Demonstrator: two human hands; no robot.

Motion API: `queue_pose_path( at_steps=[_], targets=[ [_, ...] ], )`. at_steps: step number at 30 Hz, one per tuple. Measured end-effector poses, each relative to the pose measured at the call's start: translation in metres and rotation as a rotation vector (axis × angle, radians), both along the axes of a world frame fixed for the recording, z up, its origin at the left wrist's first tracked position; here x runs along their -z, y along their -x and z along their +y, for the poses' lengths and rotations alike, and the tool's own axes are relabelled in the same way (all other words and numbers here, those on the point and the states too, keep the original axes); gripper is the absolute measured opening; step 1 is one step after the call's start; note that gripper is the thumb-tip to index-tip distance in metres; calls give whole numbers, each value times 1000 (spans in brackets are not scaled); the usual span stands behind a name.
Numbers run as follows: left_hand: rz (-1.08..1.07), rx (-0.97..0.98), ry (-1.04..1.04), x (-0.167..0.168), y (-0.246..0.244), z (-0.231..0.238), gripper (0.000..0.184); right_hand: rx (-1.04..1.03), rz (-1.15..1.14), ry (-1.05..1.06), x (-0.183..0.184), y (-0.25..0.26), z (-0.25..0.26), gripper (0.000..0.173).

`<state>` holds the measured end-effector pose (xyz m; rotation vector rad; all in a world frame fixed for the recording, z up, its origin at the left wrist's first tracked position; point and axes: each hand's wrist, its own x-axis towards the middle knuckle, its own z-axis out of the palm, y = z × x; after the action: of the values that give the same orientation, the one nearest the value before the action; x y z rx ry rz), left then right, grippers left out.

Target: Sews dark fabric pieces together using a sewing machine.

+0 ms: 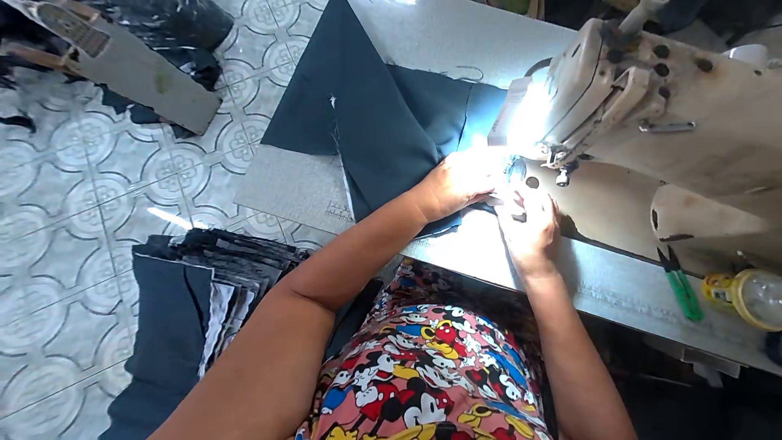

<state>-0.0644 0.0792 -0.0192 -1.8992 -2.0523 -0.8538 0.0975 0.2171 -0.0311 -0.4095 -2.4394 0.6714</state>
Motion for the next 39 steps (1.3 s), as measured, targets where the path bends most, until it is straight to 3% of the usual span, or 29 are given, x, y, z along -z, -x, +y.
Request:
queue_pose_path(
  at_steps=[4, 18, 21, 28, 39],
  targets=[
    [41, -7, 4, 1, -2, 0, 21, -9, 72, -113, 3, 3, -6, 15],
    [16, 35, -37, -2, -2, 1, 21, -51, 8, -155, 2, -1, -7, 19],
    [43, 90, 27, -7, -4, -4, 23, -90, -67, -229, -2, -9, -9, 26],
    [69, 133, 285, -13, -6, -23, 41, -83, -66, -309, 5, -22, -12, 24],
    [-24, 162, 188, 7, 15, -16, 39, -89, -102, -326, -2, -10, -3, 26]
  ],
)
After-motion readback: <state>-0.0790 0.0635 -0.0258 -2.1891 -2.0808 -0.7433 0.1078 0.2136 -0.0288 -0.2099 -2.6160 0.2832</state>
